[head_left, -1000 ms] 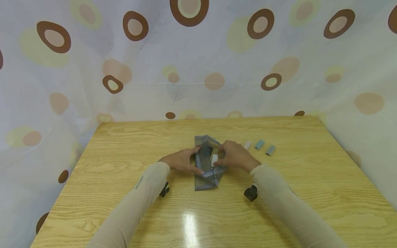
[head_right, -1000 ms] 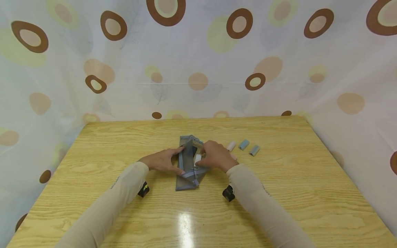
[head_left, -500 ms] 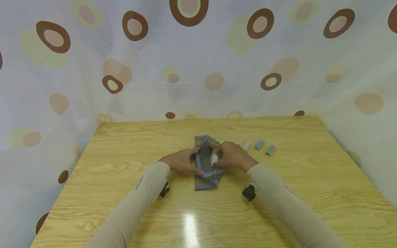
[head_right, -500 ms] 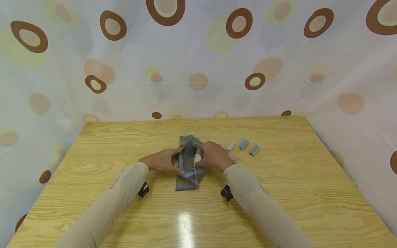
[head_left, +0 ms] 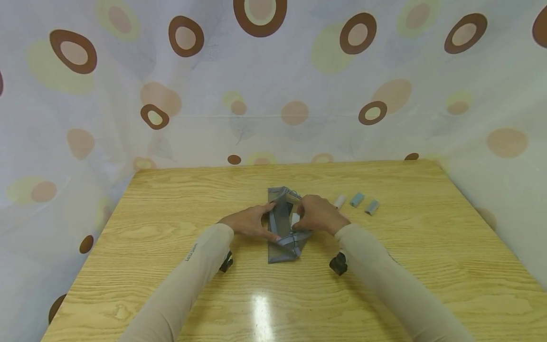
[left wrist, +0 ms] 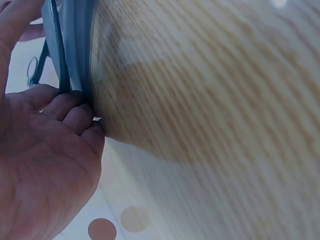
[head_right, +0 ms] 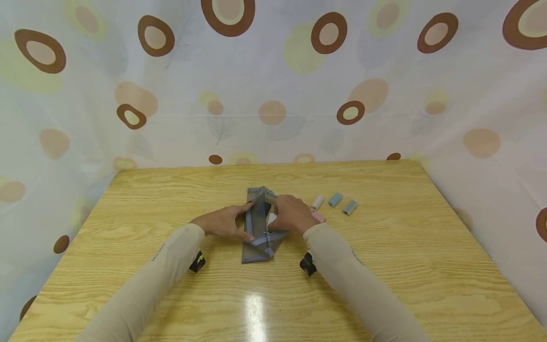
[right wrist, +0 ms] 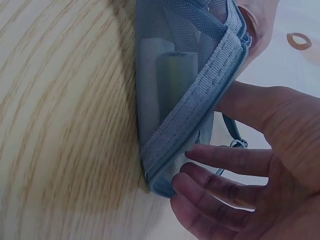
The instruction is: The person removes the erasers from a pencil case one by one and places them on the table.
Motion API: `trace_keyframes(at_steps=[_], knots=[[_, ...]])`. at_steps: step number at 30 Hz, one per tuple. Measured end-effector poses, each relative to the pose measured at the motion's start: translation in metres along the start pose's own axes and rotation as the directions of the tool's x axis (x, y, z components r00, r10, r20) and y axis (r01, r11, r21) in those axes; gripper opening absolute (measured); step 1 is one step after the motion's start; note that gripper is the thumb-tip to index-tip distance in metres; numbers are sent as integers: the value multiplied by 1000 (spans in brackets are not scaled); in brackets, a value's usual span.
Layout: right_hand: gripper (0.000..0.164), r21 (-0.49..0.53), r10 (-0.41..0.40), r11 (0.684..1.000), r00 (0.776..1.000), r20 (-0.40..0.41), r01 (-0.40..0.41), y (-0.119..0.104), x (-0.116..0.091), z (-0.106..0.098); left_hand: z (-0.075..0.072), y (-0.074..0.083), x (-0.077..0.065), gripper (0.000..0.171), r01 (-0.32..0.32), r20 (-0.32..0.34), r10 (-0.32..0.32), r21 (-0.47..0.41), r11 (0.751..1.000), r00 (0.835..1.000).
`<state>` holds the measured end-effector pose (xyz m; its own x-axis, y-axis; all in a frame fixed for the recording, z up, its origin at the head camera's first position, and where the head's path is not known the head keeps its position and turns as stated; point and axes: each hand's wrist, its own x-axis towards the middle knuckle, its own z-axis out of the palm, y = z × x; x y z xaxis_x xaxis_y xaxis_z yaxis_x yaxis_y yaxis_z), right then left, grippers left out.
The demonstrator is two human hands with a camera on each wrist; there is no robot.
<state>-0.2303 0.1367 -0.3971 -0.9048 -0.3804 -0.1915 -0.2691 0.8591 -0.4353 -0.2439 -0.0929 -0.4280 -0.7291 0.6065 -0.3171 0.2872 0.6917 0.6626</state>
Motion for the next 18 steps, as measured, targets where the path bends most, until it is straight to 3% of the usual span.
trace_keyframes(at_steps=[8,18], knots=[[20,3,13,1000,1000,3,-13,-1,2,2,0,1,0,109,-3,0,3,6,1000,1000],[33,1,38,999,999,10,-38,-7,4,2,0,0,0,110,-7,-3,7,10,1000,1000]])
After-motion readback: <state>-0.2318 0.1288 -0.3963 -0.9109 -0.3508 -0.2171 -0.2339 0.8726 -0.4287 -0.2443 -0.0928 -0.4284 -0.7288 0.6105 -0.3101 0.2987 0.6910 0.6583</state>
